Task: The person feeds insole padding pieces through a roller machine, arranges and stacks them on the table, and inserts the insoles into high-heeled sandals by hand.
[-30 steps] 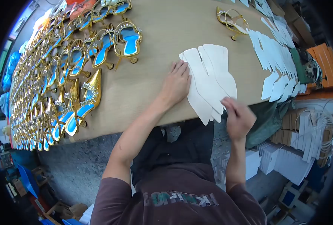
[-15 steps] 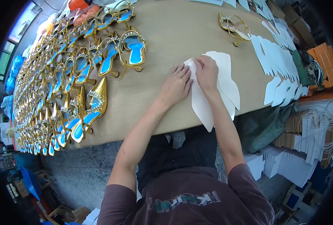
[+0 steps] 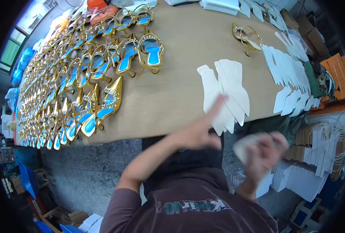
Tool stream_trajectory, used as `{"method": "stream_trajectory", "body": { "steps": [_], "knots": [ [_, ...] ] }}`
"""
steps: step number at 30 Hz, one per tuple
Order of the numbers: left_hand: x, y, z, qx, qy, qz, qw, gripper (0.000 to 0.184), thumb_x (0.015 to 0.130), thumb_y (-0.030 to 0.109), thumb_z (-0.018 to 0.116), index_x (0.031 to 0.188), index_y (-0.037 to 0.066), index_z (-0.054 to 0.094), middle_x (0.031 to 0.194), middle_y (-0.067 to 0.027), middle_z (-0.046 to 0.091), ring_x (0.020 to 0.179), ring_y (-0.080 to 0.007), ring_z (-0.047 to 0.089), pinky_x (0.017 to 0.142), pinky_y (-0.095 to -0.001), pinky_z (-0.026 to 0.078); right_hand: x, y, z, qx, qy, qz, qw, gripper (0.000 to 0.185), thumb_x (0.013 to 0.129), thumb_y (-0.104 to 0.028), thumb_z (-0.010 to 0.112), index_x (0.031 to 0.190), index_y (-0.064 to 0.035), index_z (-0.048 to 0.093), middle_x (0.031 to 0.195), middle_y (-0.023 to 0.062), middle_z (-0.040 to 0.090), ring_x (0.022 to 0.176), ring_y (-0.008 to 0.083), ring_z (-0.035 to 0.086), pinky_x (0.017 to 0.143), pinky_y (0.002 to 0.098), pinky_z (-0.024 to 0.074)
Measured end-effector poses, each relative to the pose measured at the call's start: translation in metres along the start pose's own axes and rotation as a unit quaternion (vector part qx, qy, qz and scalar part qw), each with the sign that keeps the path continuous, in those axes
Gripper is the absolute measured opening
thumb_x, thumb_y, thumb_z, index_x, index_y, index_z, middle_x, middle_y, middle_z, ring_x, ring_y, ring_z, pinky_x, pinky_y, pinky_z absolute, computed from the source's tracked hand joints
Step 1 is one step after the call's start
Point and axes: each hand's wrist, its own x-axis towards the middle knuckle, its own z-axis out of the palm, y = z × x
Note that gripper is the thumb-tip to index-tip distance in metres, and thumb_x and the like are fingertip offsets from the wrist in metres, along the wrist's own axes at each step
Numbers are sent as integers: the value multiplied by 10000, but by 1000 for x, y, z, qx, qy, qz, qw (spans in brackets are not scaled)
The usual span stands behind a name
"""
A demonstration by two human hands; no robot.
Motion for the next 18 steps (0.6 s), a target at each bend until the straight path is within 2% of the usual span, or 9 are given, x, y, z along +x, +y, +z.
{"method": "stream_trajectory", "body": {
  "steps": [2,3,8,11,13,15,16,17,18],
  "knots": [
    [-25,42,23,-66,41,-44,996,709,1002,276,574,1559,19,219,1589,-211,294,1489,-318,247,1184,-411,278,23,10,37,180,-314,-89,928,456,736,-87,768,1102,-78,498,1188,75,468,922,196,514,815,310,435],
    [-35,53,31,-97,98,-96,986,642,1036,243,520,1555,17,219,1555,-210,368,1457,-318,324,1163,-393,312,18,0,45,151,-359,-34,921,469,711,-56,778,1057,-79,461,1208,99,482,911,251,538,782,349,470],
    [-47,78,59,-262,328,-160,893,526,1080,191,387,1544,6,222,1404,-205,520,1286,-277,489,1085,-359,381,14,-11,32,-26,-357,-190,914,413,707,-33,763,1018,-63,493,1201,133,511,884,295,551,756,384,483],
    [-31,85,66,-210,317,-118,917,525,1083,226,382,1534,4,230,1322,-203,550,1178,-259,534,1041,-352,414,-4,12,34,-132,-223,-304,917,356,673,-50,764,924,-62,512,1146,160,549,859,300,549,748,386,477],
    [-16,87,65,-163,294,-72,939,528,1086,262,378,1524,2,239,1240,-200,579,1070,-240,579,997,-345,448,-2,17,18,-119,-162,-245,949,309,647,-60,748,862,-60,527,1089,167,566,838,276,552,751,367,471],
    [11,61,52,-78,477,-24,875,594,1073,320,402,1550,21,214,1167,-174,611,1029,-217,570,949,-312,442,-10,35,-3,-88,-251,-208,941,296,677,-80,711,907,-63,525,1026,146,588,850,231,550,753,334,455],
    [26,45,22,40,527,-70,846,616,1062,322,443,1556,32,218,1208,-177,593,1038,-221,571,940,-318,448,-21,54,-14,-86,-248,-215,941,296,677,-80,711,907,-63,525,1026,146,588,850,231,550,753,334,455],
    [37,23,-20,157,569,-111,800,640,1051,324,484,1563,44,222,1248,-180,575,1046,-225,571,932,-325,453,-32,77,-22,109,-232,-22,966,305,699,-78,687,964,-53,538,1031,139,601,845,212,550,763,318,449],
    [45,-4,-56,175,587,-142,778,718,995,333,610,1561,62,261,1294,-178,507,1064,-249,559,934,-359,460,-33,83,-25,294,-205,176,917,322,721,-77,664,1021,-43,551,1037,132,613,840,193,550,774,302,443]
  ]
}}
